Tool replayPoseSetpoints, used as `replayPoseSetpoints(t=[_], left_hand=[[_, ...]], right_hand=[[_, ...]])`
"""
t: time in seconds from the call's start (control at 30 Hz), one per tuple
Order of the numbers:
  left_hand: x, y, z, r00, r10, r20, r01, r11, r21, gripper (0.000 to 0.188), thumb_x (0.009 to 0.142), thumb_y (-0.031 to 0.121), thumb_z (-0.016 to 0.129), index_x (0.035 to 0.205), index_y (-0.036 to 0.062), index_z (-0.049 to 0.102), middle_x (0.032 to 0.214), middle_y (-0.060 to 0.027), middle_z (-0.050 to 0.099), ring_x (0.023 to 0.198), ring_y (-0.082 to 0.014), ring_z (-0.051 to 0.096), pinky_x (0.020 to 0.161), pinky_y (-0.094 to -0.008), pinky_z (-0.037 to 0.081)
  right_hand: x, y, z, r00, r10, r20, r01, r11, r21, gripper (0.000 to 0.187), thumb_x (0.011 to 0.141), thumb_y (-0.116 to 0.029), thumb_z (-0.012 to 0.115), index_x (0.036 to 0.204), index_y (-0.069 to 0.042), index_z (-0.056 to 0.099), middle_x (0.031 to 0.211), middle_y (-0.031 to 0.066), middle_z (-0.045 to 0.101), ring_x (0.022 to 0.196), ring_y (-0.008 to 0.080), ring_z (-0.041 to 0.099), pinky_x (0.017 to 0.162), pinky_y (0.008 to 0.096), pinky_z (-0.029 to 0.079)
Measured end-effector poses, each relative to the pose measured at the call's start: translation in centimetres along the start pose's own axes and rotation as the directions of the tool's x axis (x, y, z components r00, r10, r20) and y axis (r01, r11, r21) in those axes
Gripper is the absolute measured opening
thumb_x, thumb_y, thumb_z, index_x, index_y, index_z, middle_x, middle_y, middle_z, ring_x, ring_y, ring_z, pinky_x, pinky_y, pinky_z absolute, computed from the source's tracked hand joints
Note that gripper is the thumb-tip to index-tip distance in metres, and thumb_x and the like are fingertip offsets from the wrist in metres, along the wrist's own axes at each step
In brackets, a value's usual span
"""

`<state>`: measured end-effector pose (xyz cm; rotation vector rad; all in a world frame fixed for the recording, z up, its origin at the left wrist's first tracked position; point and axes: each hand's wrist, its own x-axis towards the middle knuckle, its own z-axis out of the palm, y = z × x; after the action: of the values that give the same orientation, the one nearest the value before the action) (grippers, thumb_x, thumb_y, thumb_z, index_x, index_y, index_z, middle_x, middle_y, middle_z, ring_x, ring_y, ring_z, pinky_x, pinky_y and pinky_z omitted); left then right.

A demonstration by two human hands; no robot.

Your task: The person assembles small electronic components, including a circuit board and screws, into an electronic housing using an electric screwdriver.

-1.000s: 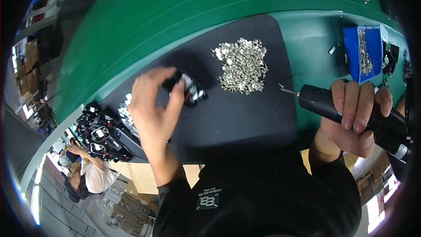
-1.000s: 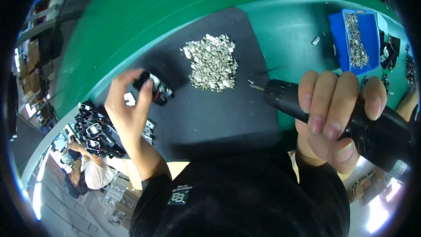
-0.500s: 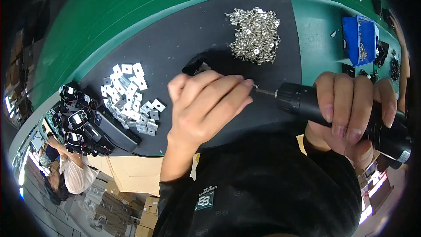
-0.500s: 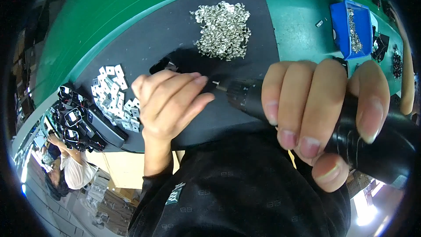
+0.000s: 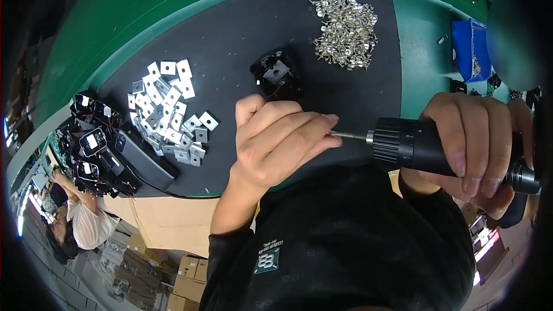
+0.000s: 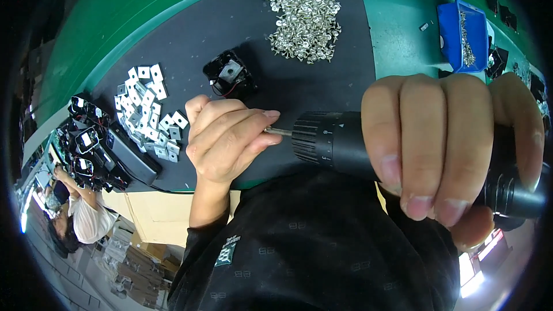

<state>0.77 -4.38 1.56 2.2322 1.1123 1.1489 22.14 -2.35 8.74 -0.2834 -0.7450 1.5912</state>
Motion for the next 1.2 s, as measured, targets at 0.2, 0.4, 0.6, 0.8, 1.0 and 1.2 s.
replayPoseSetpoints(t=[0.2,0.4,0.6,0.8,1.0,1.2], left_hand=[[-0.3,-0.1,0.0,1.0,0.001,-0.009,-0.001,0.999,-0.034,0.028,0.059,0.026,0.079,0.078,0.0087,0.068,0.07,0.0025,0.062,0.066,-0.0135,0.055,0.063,-0.0281,0.032],[-0.4,-0.4,0.0,1.0,-0.013,-0.024,0.011,0.997,-0.079,0.026,0.058,0.025,0.08,0.075,0.0092,0.068,0.07,0.0025,0.062,0.067,-0.0134,0.056,0.064,-0.0277,0.033],[-0.2,-0.9,-1.2,0.999,0.019,0.051,-0.017,0.999,-0.035,0.049,0.059,0.035,0.08,0.093,0.0032,0.065,0.085,-0.0044,0.068,0.078,-0.0205,0.06,0.074,-0.0329,0.038],[-0.2,-3.2,-0.8,0.948,-0.303,0.098,0.276,0.935,0.222,0.085,0.049,0.026,0.084,0.123,0.0019,0.051,0.129,-0.0147,0.049,0.11,-0.0295,0.048,0.089,-0.0403,0.031],[-0.2,-2.9,-0.3,0.939,-0.285,0.192,0.259,0.954,0.15,0.079,0.046,0.023,0.084,0.118,0.0077,0.057,0.106,-0.0049,0.056,0.098,-0.0234,0.05,0.085,-0.0381,0.033],[-0.3,-2.8,0.3,0.927,-0.313,0.204,0.301,0.95,0.087,0.073,0.048,0.026,0.083,0.114,0.009,0.06,0.097,-0.0019,0.056,0.088,-0.0211,0.048,0.079,-0.0365,0.035]], right_hand=[[-0.2,0.5,-0.9,0.991,-0.038,0.131,0.036,0.999,0.015,0.044,0.064,-0.002,0.08,0.1,-0.013,0.056,0.072,0.0002,0.06,0.067,0.0118,0.062,0.071,0.0246,0.05],[-0.2,0.8,-1.1,0.991,-0.035,0.131,0.035,0.999,0.005,0.043,0.064,-0.003,0.08,0.099,-0.013,0.055,0.073,-0.0001,0.061,0.068,0.0117,0.062,0.07,0.0254,0.05],[0.0,1.0,-1.3,0.992,-0.023,0.125,0.024,1.0,-0.012,0.044,0.064,-0.005,0.079,0.1,-0.015,0.056,0.072,-0.0027,0.061,0.067,0.01,0.061,0.07,0.0247,0.049],[0.0,1.6,-0.8,0.999,0.012,0.038,-0.005,0.986,-0.168,0.042,0.07,-0.011,0.076,0.105,-0.019,0.054,0.074,-0.0056,0.057,0.069,0.0075,0.057,0.074,0.0223,0.042],[0.3,2.3,-1.1,0.998,0.013,0.062,0.002,0.969,-0.247,0.041,0.075,-0.014,0.072,0.11,-0.02,0.051,0.079,-0.0042,0.055,0.073,0.0085,0.054,0.078,0.0253,0.039],[1.3,3.1,-1.1,0.988,0.109,0.11,-0.073,0.953,-0.294,0.038,0.082,-0.014,0.069,0.113,-0.02,0.048,0.082,-0.0032,0.052,0.076,0.0102,0.05,0.077,0.026,0.035]])
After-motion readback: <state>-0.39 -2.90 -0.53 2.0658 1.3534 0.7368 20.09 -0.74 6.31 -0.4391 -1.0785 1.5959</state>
